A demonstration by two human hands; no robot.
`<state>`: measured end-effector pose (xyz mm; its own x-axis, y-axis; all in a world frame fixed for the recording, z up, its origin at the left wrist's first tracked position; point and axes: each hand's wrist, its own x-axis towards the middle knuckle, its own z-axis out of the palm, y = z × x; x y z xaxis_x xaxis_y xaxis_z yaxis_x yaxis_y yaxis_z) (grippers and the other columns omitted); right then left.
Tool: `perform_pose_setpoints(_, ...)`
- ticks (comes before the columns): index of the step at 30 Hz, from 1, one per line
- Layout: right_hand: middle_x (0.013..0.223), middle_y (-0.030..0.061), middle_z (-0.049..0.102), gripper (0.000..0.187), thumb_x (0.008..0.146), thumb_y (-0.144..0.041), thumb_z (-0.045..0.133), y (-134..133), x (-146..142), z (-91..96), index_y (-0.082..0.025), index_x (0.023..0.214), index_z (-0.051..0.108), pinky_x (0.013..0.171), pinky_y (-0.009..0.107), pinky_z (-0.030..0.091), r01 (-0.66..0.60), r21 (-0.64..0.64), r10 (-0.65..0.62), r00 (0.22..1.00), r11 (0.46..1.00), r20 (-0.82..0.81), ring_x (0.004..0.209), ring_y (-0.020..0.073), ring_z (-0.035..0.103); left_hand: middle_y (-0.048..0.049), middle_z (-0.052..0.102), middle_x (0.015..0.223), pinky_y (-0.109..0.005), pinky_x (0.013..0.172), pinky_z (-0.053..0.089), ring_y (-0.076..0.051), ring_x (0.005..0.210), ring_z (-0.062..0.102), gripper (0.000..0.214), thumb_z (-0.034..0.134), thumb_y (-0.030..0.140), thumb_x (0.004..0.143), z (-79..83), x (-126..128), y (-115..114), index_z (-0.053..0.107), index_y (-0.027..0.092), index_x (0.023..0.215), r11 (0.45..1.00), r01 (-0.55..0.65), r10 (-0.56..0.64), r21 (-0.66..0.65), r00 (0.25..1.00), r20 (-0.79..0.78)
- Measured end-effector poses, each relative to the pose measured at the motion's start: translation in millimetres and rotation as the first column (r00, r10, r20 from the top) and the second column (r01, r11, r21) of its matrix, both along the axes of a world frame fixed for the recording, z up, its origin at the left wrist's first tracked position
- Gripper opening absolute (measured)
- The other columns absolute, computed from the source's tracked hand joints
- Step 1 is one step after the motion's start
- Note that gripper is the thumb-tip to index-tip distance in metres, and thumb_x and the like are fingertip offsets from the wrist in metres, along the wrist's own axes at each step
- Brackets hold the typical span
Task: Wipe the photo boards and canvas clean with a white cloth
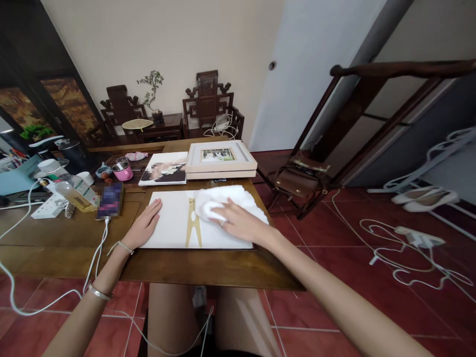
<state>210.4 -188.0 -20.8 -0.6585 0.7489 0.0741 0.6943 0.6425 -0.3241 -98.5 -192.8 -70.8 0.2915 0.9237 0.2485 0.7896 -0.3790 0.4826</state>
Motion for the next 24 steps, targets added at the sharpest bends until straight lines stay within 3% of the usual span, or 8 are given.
perform_pose_setpoints(3,0.104,0.0079,0.063,0.030,0.082,-0.013,0.035,40,-13,0.7,-0.018,0.100,0.058,0.090,0.043,0.038,0.026,0.031,-0.026,1.000,0.999,0.003,0.102,0.0281,0.054,-0.0111,0.033,0.144,-0.041,0.112,0.018,-0.018,0.135,0.025,0.047,0.030,0.030,0.090,1.1,0,-1,0.039,0.013,0.133,1.000,-0.003,0.003,-0.001,1.000,0.004)
perform_pose_setpoints(6,0.094,0.0087,0.065,0.027,0.081,-0.010,0.035,48,-18,0.7,-0.016,0.093,0.058,0.090,0.044,0.037,0.017,0.062,-0.017,1.000,0.998,0.001,0.094,0.0272,0.057,-0.0118,0.033,0.144,-0.041,0.112,0.018,-0.019,0.135,0.025,0.048,0.029,0.030,0.090,2.0,0,-1,0.039,0.011,0.133,1.000,-0.003,0.003,-0.008,1.000,-0.005)
perform_pose_setpoints(8,0.100,0.0090,0.064,0.028,0.081,-0.010,0.035,32,-17,0.3,-0.016,0.096,0.058,0.096,0.048,0.032,-0.018,0.082,0.020,1.000,0.996,-0.020,0.100,0.0272,0.056,-0.0120,0.032,0.144,-0.041,0.112,0.018,-0.018,0.135,0.024,0.048,0.029,0.030,0.091,2.1,0,-1,0.038,0.011,0.134,1.000,-0.005,0.005,-0.011,1.000,-0.013)
perform_pose_setpoints(11,0.116,0.0090,0.059,0.031,0.080,-0.008,0.035,-15,-9,1.0,-0.018,0.099,0.058,0.105,0.051,0.022,-0.086,0.072,0.090,0.994,0.994,-0.056,0.121,0.0268,0.043,-0.0120,0.031,0.144,-0.041,0.112,0.018,-0.018,0.136,0.023,0.048,0.028,0.029,0.091,1.4,1,-1,0.037,0.010,0.134,1.000,-0.004,0.003,-0.008,1.000,-0.027)
perform_pose_setpoints(14,0.127,0.0107,0.052,0.031,0.071,-0.004,0.038,-66,2,3.6,-0.018,0.088,0.059,0.108,0.050,0.018,-0.112,0.014,0.113,0.993,0.994,-0.032,0.132,0.0253,0.027,-0.0114,0.031,0.144,-0.042,0.112,0.018,-0.019,0.136,0.023,0.048,0.028,0.029,0.091,0.6,2,0,0.036,0.012,0.134,1.000,-0.007,0.006,-0.006,0.999,-0.039)
perform_pose_setpoints(17,0.133,0.0124,0.046,0.030,0.064,-0.002,0.040,-93,8,4.9,-0.017,0.083,0.058,0.109,0.051,0.015,-0.147,-0.031,0.147,0.989,0.989,0.000,0.134,0.0250,0.022,-0.0101,0.031,0.145,-0.044,0.112,0.018,-0.019,0.136,0.023,0.047,0.028,0.028,0.091,0.3,2,0,0.036,0.014,0.135,1.000,-0.001,0.001,-0.005,0.999,-0.037)
perform_pose_setpoints(20,0.132,0.0111,0.047,0.031,0.069,-0.003,0.039,-85,3,3.9,-0.018,0.088,0.059,0.109,0.051,0.018,-0.113,-0.029,0.113,0.994,0.993,-0.004,0.134,0.0252,0.021,-0.0110,0.030,0.145,-0.043,0.112,0.017,-0.019,0.136,0.022,0.048,0.027,0.028,0.091,0.3,2,0,0.035,0.013,0.135,1.000,0.001,-0.001,-0.009,0.999,-0.040)
perform_pose_setpoints(24,0.125,0.0088,0.053,0.032,0.080,-0.008,0.035,-36,-21,3.8,-0.019,0.101,0.057,0.105,0.051,0.025,-0.051,0.006,0.051,0.998,0.999,-0.045,0.131,0.0267,0.029,-0.0106,0.030,0.145,-0.043,0.112,0.017,-0.019,0.136,0.022,0.048,0.027,0.028,0.091,0.4,1,0,0.035,0.014,0.135,1.000,0.003,-0.004,-0.012,0.999,-0.037)
